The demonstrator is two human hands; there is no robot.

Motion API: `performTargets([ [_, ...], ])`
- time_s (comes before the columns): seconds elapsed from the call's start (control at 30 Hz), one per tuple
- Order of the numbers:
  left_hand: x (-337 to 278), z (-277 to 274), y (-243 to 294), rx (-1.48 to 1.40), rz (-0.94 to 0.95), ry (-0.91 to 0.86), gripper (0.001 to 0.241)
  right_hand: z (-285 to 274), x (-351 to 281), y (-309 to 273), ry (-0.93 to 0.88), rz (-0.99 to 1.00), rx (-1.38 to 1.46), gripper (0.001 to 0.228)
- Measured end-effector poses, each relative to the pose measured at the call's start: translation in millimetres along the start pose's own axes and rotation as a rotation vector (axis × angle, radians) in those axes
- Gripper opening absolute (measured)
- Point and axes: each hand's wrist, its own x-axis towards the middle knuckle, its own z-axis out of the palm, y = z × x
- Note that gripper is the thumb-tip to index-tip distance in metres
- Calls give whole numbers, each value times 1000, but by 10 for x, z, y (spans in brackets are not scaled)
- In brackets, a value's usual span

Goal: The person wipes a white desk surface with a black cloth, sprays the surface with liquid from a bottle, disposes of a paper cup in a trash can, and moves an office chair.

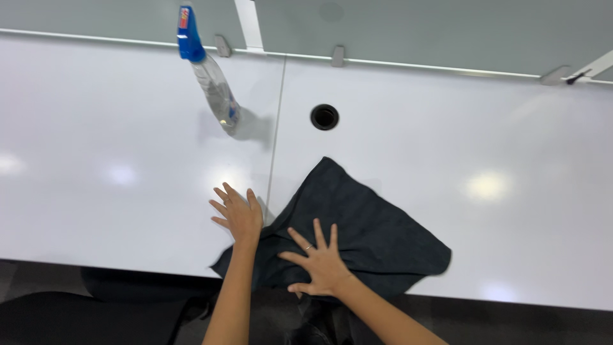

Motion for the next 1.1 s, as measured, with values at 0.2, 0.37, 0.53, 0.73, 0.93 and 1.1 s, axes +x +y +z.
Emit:
performTargets([
  [0.2,251,-138,-149,7,-150,-166,77,-240,608,567,58,275,-85,77],
  [0.37,243,-121,-182,104,-76,-263,83,-474,1133,1057,-44,590,-46,86],
  [0.53,246,-186,-116,101,-71,-310,88,-656,1057,1540,4,814,-11,93],
  [0.73,180,-596,-294,-83,-41,-377,82,-809,573,2018,109,912,-1,88],
  [0.93,-370,-1348,-813,-161,-122,-144,79,-854,525,2066,226,770,67,77],
  [1.1,-1146,-2143,-1000,-121,-101,316,73,-849,919,1509,389,336,114,68],
])
